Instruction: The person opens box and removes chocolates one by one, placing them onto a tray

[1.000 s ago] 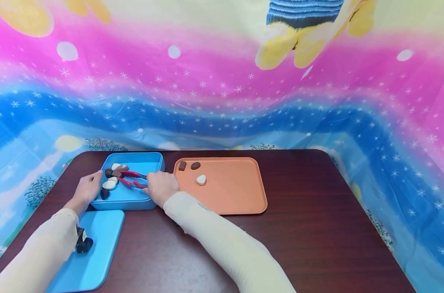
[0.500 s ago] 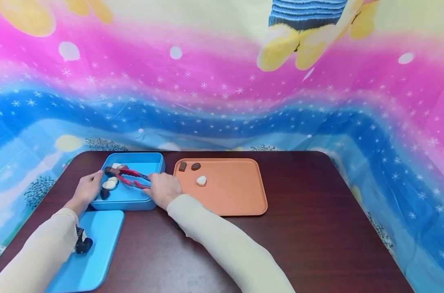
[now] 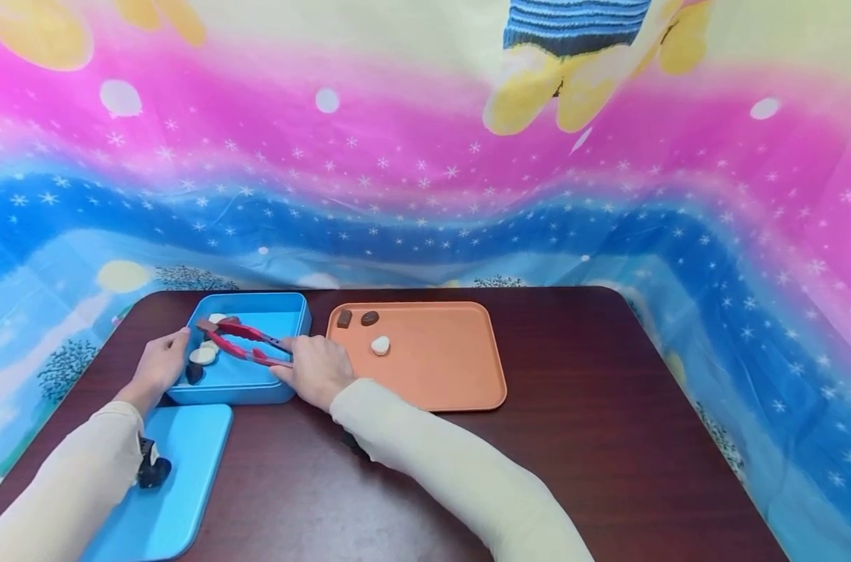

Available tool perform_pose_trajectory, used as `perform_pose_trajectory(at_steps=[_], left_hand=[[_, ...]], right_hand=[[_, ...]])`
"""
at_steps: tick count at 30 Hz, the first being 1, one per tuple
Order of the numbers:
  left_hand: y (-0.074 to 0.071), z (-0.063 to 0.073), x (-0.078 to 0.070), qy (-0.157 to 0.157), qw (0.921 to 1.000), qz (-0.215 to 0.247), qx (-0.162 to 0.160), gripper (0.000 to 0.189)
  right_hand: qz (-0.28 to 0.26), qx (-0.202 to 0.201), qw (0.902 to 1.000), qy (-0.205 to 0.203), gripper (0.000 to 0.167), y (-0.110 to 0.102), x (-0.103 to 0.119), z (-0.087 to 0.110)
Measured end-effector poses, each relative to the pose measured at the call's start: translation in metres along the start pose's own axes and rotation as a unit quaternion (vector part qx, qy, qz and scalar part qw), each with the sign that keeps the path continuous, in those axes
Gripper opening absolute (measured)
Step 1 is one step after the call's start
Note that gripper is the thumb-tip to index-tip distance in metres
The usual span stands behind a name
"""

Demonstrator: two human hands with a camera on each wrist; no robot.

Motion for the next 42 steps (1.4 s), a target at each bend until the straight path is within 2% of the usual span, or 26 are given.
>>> perform_pose_trajectory(at_steps=[4, 14, 26, 37, 42], left_hand=[[0.0, 0.001, 0.0, 0.003, 1.0, 0.0, -0.001, 0.07], [0.0, 0.005, 0.006, -0.002, 1.0, 0.002, 0.001, 0.072], [0.003, 0.005, 0.004, -0.004, 1.0, -0.002, 0.005, 0.071], [0.002, 0.004, 0.002, 0.0, 1.0, -0.002, -0.004, 0.075], [0.003, 0.003, 0.001, 0.004, 0.9999, -0.003, -0.011, 0.066]], right_hand=[[-0.035, 0.004, 0.9994, 0.004, 0.055, -0.008, -0.005, 0.007], [-0.05, -0.005, 0.9987, -0.002, 0.056, -0.024, -0.018, 0.024], [-0.082, -0.007, 0.9966, 0.001, 0.051, -0.031, -0.041, 0.048], [-0.076, -0.025, 0.9968, -0.008, 0.049, -0.043, -0.057, 0.074], [-0.06, -0.036, 0.9976, 0.002, 0.051, -0.048, -0.068, 0.086]])
Point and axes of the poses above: each hand's wrist, its own z-axis away from the middle knuckle, its own y-axis out of the palm, x = y × z, the point moved 2 cm from there along -z, towards the middle knuckle, and after that the axes turned 4 degrees about y, right-handed, at the moved point
